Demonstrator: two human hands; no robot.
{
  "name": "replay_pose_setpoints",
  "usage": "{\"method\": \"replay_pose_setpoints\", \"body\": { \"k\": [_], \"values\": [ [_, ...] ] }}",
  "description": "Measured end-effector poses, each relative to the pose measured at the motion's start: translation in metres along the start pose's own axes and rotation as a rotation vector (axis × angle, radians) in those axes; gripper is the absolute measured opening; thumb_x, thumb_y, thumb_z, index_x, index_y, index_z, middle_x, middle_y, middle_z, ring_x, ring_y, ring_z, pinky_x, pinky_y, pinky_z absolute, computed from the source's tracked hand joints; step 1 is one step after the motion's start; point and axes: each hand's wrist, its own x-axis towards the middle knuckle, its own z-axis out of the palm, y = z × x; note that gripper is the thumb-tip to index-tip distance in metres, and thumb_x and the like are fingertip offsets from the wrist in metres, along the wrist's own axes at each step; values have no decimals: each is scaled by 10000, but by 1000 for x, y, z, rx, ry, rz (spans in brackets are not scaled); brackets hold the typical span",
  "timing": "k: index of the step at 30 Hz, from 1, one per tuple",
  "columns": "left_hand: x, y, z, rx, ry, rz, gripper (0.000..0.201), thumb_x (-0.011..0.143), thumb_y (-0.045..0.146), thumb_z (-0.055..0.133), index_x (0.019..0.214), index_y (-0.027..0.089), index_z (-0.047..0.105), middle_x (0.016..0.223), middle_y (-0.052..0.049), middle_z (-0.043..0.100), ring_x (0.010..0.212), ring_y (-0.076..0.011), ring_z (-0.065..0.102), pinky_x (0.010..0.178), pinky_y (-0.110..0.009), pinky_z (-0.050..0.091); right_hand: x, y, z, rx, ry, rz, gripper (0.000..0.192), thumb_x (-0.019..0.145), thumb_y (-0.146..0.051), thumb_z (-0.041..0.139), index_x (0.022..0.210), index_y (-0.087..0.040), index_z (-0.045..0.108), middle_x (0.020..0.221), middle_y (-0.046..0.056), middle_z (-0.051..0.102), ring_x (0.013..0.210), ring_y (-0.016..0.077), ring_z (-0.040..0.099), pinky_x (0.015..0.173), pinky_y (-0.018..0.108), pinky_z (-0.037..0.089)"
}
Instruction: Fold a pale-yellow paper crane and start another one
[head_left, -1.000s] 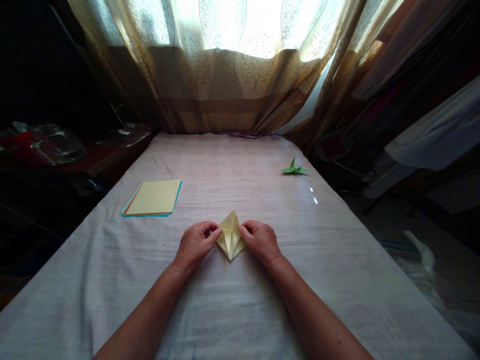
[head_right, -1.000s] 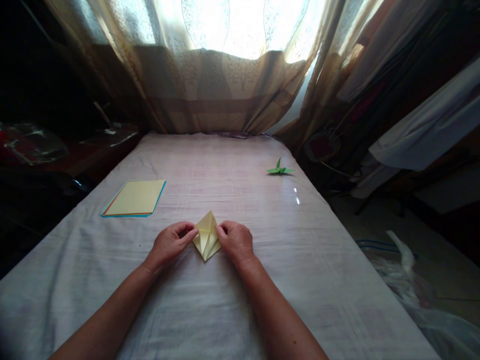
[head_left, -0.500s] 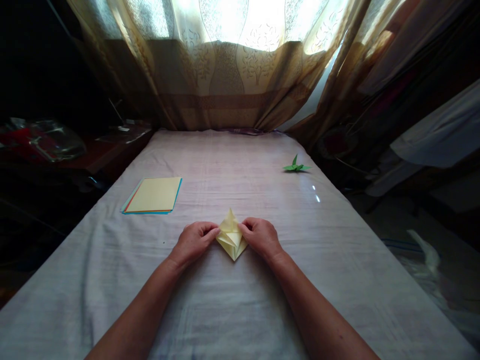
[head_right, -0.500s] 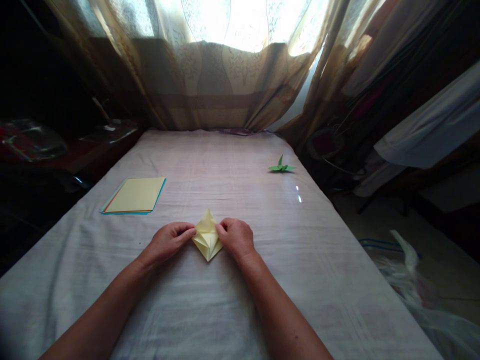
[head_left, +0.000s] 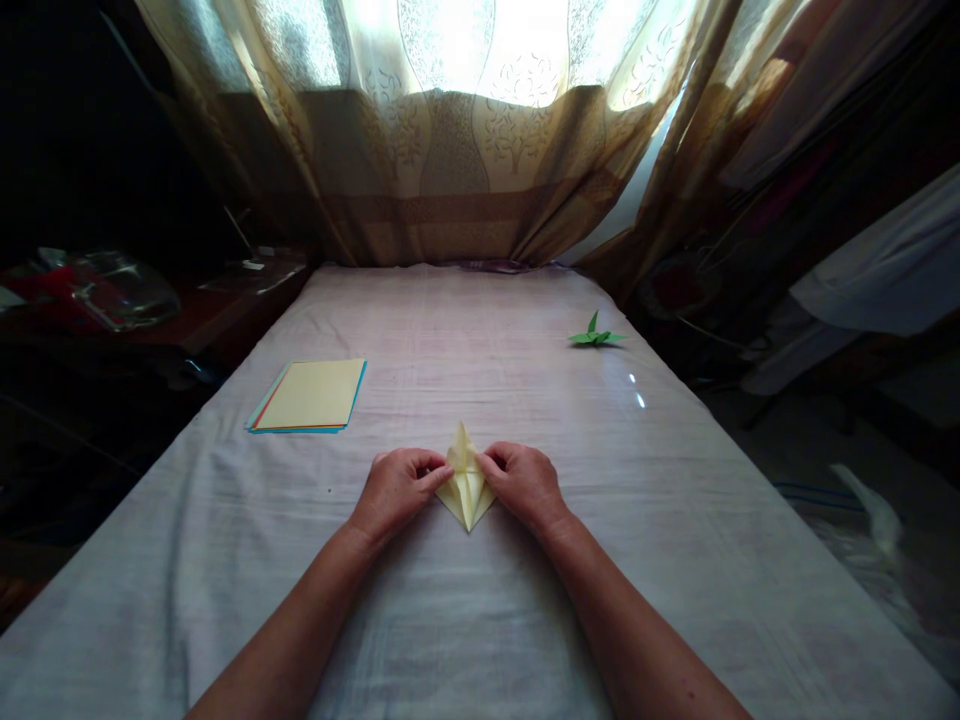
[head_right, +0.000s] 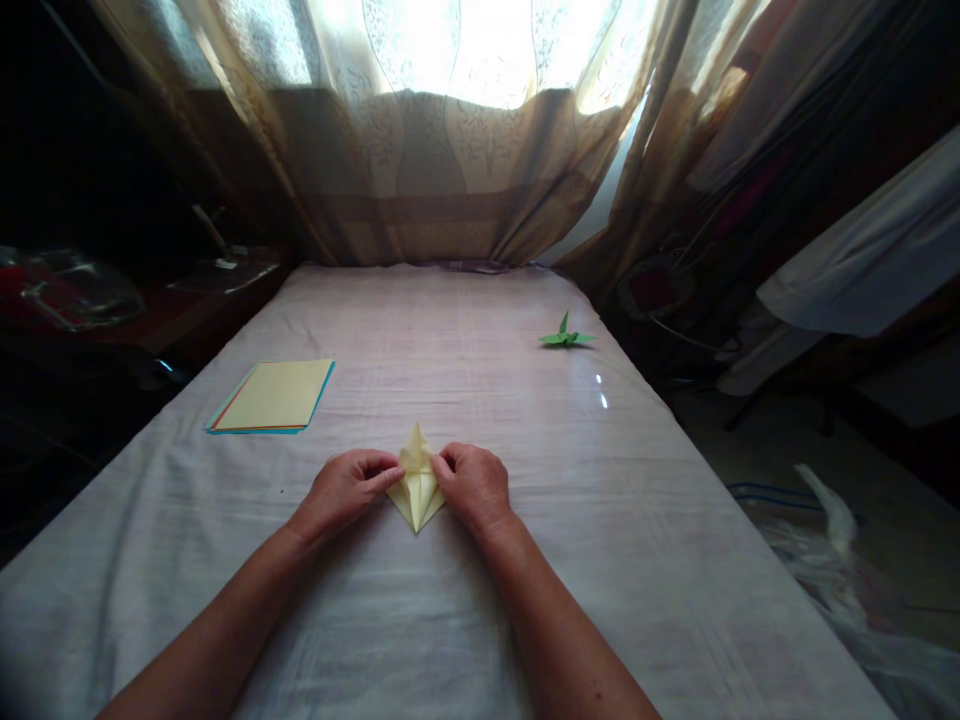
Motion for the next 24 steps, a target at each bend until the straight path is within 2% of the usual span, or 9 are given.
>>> {"method": "replay_pose_setpoints", "body": {
  "k": [5,10,14,19,24],
  "values": [
    [1,2,0,58,8,23,281,812,451,591,786,232,765,774,4,755,728,-186,662,724,-250,450,-1,-1,-1,10,7,-12,274,889,-385,546,734,-263,735,733,-7,734,668,127,621,578,230,317],
    [2,-7,-7,-4,-73,117,376,895,432,445,899,245,771,882,-1,765,830,-198,677,770,-253,465,-1,0,0,11,4,-2,277,892,-391,540,736,-266,731,742,-4,737,691,134,631,582,228,311],
    [0,-5,-9,2,-55,134,372,897,423,443,971,236,756,932,-21,757,863,-202,680,781,-255,471,-2,-1,1,18,24,0,272,897,-389,534,759,-269,734,760,-2,742,697,134,635,587,225,316],
    [-9,17,0,335,77,36,265,867,436,565,887,222,719,858,-41,731,818,-215,657,719,-278,419,-5,-1,2,5,41,-13,268,896,-384,534,752,-269,728,771,-3,744,698,135,636,590,226,323],
    [-11,30,9,565,118,-58,228,885,352,543,751,215,667,815,-51,716,802,-219,651,702,-297,385,-6,1,4,2,42,-43,278,904,-386,524,756,-266,727,777,-1,744,702,134,632,598,224,329]
  ]
}}
